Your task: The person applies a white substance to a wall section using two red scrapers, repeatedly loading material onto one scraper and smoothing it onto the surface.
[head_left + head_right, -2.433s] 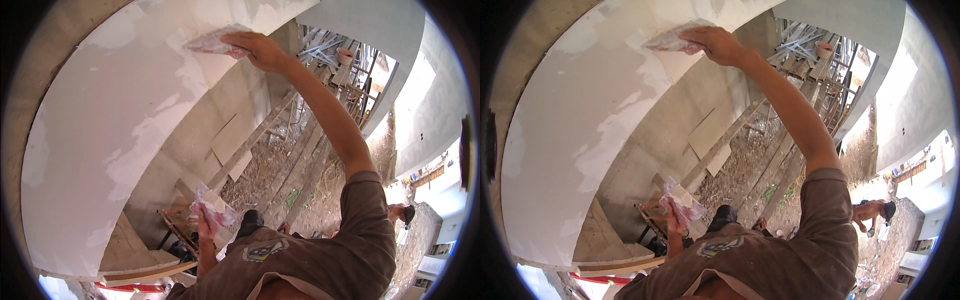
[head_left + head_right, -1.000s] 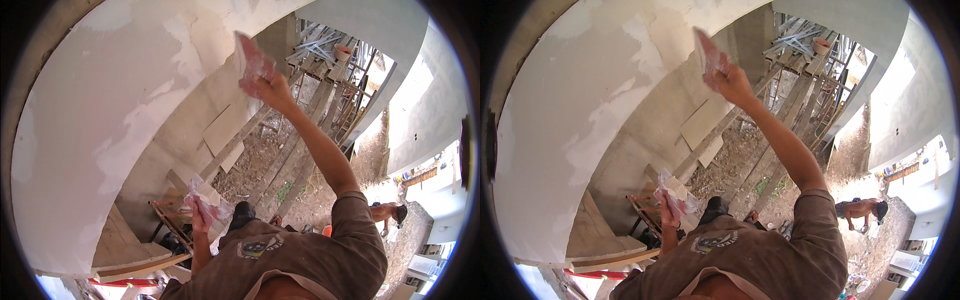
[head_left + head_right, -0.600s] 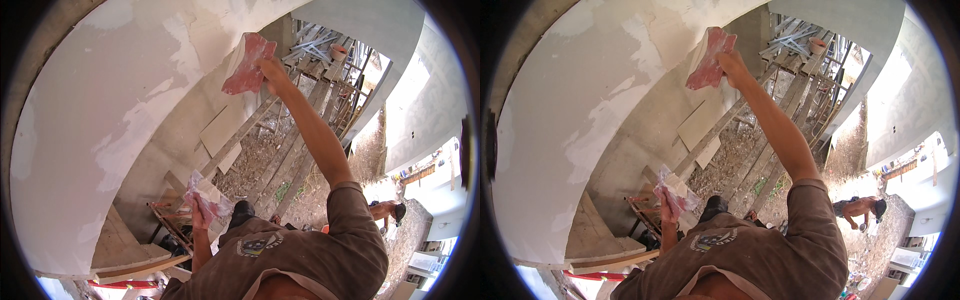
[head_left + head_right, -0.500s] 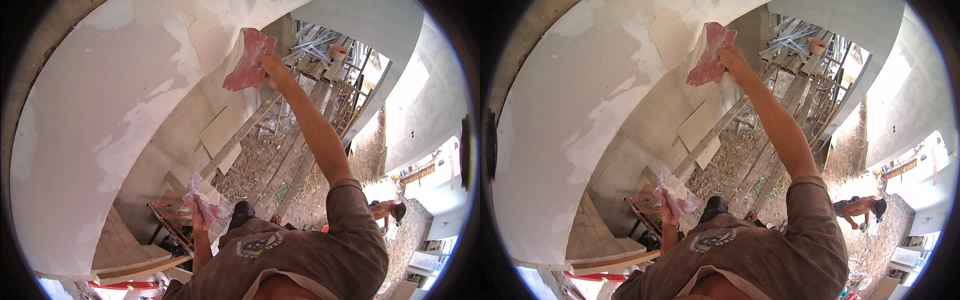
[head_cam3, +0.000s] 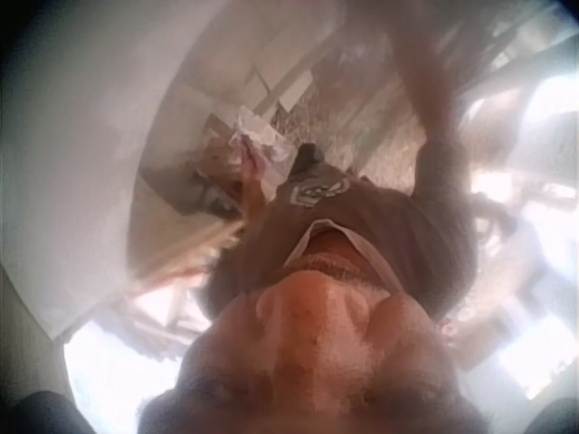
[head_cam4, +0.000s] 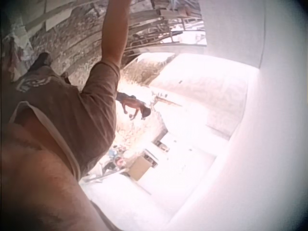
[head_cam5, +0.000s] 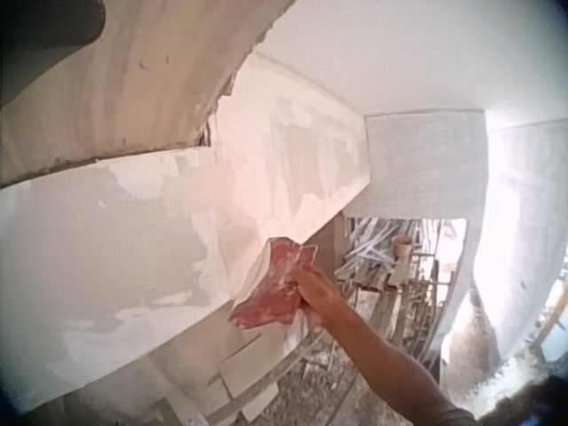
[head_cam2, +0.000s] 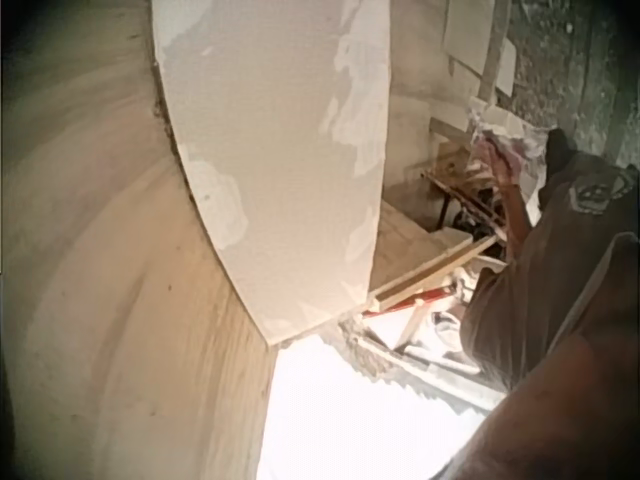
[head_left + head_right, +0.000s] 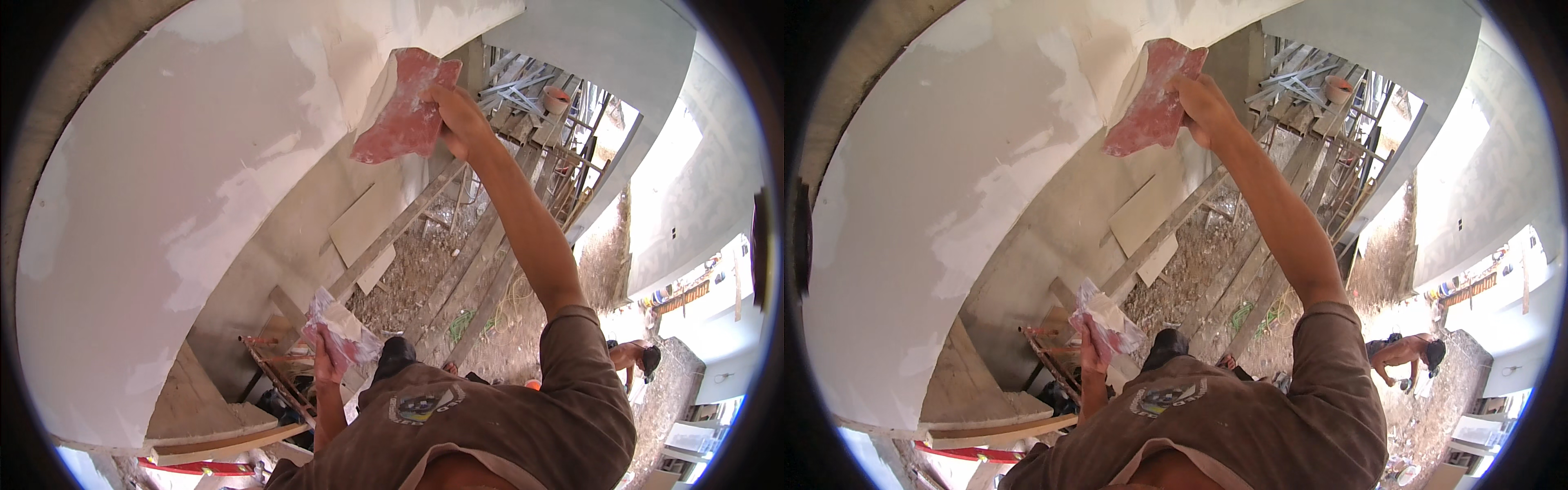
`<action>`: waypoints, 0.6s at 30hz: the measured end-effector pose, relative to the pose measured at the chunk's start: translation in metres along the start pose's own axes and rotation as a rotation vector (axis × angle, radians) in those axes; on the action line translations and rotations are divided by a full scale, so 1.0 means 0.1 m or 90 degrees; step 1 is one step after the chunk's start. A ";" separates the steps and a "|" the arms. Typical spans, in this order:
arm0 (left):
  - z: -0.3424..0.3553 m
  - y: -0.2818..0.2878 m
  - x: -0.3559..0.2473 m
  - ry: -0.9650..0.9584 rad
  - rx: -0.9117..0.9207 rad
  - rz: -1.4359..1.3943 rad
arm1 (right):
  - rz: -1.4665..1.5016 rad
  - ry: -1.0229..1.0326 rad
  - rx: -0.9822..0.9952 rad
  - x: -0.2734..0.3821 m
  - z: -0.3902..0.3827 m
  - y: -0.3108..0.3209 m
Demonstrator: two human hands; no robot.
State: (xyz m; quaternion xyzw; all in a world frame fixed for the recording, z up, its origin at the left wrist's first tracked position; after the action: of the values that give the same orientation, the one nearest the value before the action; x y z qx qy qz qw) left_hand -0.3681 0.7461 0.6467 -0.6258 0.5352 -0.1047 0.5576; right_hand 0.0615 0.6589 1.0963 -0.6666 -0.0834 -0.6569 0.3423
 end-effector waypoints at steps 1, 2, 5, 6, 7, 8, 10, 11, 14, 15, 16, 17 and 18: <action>-0.01 -0.01 0.00 0.002 0.017 -0.005 | -0.036 0.016 -0.027 0.11 -0.14 -0.08; 0.02 0.04 0.00 -0.003 0.007 0.008 | -0.072 0.037 -0.055 0.23 -0.23 -0.13; 0.08 0.10 0.03 -0.002 -0.017 0.046 | -0.191 0.162 0.031 0.53 -0.25 -0.29; 0.05 0.08 0.03 0.005 -0.023 0.053 | -0.198 0.172 0.026 0.60 -0.27 -0.32; 0.04 0.05 0.04 0.011 -0.030 0.060 | -0.206 0.182 0.022 0.69 -0.30 -0.36; 0.03 0.05 0.03 0.011 -0.021 0.046 | -0.211 0.193 0.022 0.79 -0.34 -0.44; 0.01 0.04 0.01 0.009 -0.006 0.016 | -0.190 0.241 0.010 0.94 -0.33 -0.53; 0.00 0.02 0.00 0.005 0.000 0.019 | -0.180 0.263 0.007 1.01 -0.33 -0.59; -0.05 -0.04 -0.04 -0.011 0.019 0.031 | -0.156 0.312 -0.023 1.18 -0.44 -0.62; -0.04 -0.06 -0.04 -0.019 0.032 0.034 | -0.186 0.319 0.004 1.23 -0.47 -0.67; -0.04 -0.08 -0.05 -0.027 0.045 0.037 | -0.215 0.327 0.031 1.29 -0.50 -0.68; 0.03 0.08 -0.04 -0.039 0.036 0.038 | -0.245 0.337 0.057 1.32 -0.56 -0.73; 0.12 0.38 -0.03 -0.055 0.023 0.038 | -0.307 0.387 0.096 1.36 -0.73 -0.88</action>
State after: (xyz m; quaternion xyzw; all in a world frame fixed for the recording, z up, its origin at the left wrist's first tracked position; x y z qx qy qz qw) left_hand -0.3818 0.7630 0.6135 -0.6032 0.5272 -0.0709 0.5943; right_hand -0.0307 0.6382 1.2465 -0.3757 -0.1804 -0.8779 0.2357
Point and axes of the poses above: each hand's wrist, its own z-axis towards the middle knuckle, its own y-axis out of the back of the hand, x = y × z, the point moved 10 cm from there along z, towards the middle knuckle, and after that the axes turned 7 degrees about -x, right-handed, at the moved point
